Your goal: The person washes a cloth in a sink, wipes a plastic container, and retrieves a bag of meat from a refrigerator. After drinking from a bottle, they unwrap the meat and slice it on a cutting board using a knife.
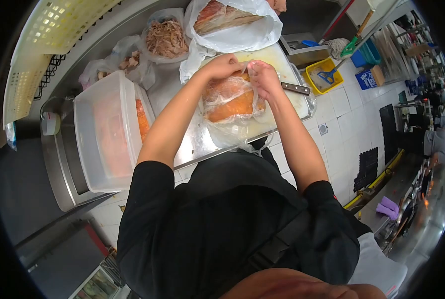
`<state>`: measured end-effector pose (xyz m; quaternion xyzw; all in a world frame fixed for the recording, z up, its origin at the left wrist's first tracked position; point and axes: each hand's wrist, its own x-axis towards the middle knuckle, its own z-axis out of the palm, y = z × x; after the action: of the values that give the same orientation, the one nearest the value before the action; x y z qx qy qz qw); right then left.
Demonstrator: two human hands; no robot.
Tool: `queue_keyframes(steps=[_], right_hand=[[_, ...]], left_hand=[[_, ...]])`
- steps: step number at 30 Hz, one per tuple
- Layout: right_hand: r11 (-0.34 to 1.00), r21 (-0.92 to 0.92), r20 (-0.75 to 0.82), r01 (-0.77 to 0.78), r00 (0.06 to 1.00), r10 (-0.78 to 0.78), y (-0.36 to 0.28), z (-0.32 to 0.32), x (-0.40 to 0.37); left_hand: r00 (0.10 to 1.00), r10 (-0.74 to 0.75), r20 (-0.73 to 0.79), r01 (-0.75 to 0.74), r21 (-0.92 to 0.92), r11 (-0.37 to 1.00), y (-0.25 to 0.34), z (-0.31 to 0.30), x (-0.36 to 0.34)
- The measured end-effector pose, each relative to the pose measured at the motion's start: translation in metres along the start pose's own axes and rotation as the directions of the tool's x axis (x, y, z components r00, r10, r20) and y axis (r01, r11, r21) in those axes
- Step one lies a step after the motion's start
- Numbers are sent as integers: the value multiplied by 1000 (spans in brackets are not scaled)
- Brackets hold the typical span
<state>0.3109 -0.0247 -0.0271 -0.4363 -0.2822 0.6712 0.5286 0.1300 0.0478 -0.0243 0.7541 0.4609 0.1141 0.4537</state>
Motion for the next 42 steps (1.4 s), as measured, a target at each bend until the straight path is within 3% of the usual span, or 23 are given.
queue_keyframes(steps=[1,5,7,9,11,13,18,21,23,24,26,28,30,31,33,34,36,37,38,39,40,41,42], right_hand=[[986,165,17,-36,999,34,-3,-1,0],[984,147,78,-96,993,85,-19,10,-7],[980,183,345,-80,939,13,-34,25,-17],[972,227,368,-66,930,-23,-54,50,-26],[961,272,388,-55,920,-58,-72,73,-32],[987,163,426,12,901,-81,-84,89,-35],[1000,-25,314,-3,949,10,-66,62,-47],[998,58,240,-35,971,20,-51,33,-72],[999,37,239,-24,971,14,-50,23,-92],[999,33,234,-29,972,21,-49,18,-102],[988,152,330,-7,943,-44,-47,2,-122],[978,206,56,42,997,-55,-52,-42,-131],[907,390,-148,161,983,-111,-50,-103,-135],[905,388,-162,172,980,-116,-51,-118,-140],[945,64,-396,321,877,-271,-55,-139,-147],[964,-103,-421,245,868,-265,-48,-146,-147],[882,-463,-388,85,875,-288,-32,-125,-148],[894,-439,-304,89,921,-242,-24,-106,-151],[936,-352,-125,11,990,-59,6,-127,-141],[664,-745,27,70,997,-75,7,-98,-136],[637,-768,-23,67,991,-132,28,-79,-129],[431,-902,-24,38,990,-139,44,-69,-116],[374,-926,-30,43,982,-187,65,-62,-103]], left_hand=[[1000,3,4,-3,1,1000,-2,0,-4],[996,15,-84,5,240,971,4,-2,-17],[972,20,-233,28,202,979,16,-12,-36],[946,85,-314,-25,192,981,15,-22,-53],[952,59,-302,-54,26,998,30,-39,-74],[953,2,-303,-25,-71,997,21,-35,-85],[852,5,-524,-53,-76,996,-39,17,-111],[778,-34,-627,-89,-164,982,-50,53,-125],[741,-41,-671,26,-32,999,-48,68,-131],[769,-66,-635,72,-17,997,-48,72,-132],[766,-47,-641,105,52,993,-42,81,-136],[766,-14,-643,128,131,983,-35,86,-139],[763,10,-646,153,195,969,-29,93,-143],[771,17,-637,141,197,970,-27,99,-145],[787,24,-617,39,88,995,-28,110,-145],[796,46,-603,17,98,995,-29,114,-144],[729,-46,-683,55,-8,998,-32,116,-140],[690,-107,-716,-31,-177,984,-48,119,-129],[670,-168,-724,-133,-339,931,-68,121,-114],[719,-303,-625,-123,-544,830,-83,115,-105],[786,-365,-498,-167,-740,651,-61,101,-107],[777,-326,-538,-110,-627,771,-56,89,-103],[799,-330,-502,-70,-624,779,-51,80,-99]])
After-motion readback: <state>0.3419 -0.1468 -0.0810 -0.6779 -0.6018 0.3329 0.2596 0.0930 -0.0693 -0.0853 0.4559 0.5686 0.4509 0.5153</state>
